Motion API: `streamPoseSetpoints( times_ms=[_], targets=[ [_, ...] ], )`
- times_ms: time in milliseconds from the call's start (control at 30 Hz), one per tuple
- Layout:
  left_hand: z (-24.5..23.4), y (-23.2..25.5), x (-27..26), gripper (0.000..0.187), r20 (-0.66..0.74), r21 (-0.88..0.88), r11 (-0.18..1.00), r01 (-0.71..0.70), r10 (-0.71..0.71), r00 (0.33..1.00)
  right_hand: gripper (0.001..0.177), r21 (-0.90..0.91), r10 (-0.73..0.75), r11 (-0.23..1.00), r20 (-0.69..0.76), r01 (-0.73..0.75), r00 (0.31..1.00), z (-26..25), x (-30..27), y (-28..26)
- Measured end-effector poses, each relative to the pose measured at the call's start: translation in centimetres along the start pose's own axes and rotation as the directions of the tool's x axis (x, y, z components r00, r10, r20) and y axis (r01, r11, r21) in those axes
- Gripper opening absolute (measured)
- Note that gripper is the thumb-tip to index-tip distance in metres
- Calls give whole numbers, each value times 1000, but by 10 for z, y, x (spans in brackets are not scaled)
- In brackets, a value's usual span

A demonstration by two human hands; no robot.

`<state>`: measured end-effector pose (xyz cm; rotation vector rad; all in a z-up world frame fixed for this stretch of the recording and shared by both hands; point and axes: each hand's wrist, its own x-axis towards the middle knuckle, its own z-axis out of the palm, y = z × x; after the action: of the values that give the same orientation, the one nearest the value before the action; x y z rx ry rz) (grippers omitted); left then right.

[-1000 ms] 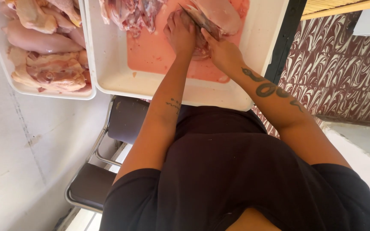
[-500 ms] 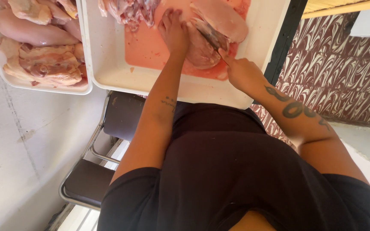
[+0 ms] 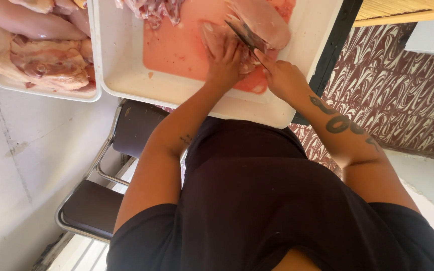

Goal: Trimming fat and skin from raw chicken fillets using a knife.

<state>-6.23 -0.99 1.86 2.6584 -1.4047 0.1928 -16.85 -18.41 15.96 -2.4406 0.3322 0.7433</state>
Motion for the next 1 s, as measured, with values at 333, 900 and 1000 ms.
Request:
streamPoseSetpoints(
  times_ms=[333, 900, 1000],
  targets=[
    [-12, -45, 22, 84, 185, -182, 977, -111, 145, 972, 58, 108, 11, 994, -108, 0, 994, 31, 56, -8],
    [-38, -74, 27, 53, 214, -679, 648, 344, -274, 938, 61, 20, 257, 964, 192, -265, 947, -62, -75, -45],
    [-42, -107, 6, 38, 470, -354, 725, 591, -408, 782, 61, 131, 315, 929, 210, -346, 925, -66, -93, -51]
  ],
)
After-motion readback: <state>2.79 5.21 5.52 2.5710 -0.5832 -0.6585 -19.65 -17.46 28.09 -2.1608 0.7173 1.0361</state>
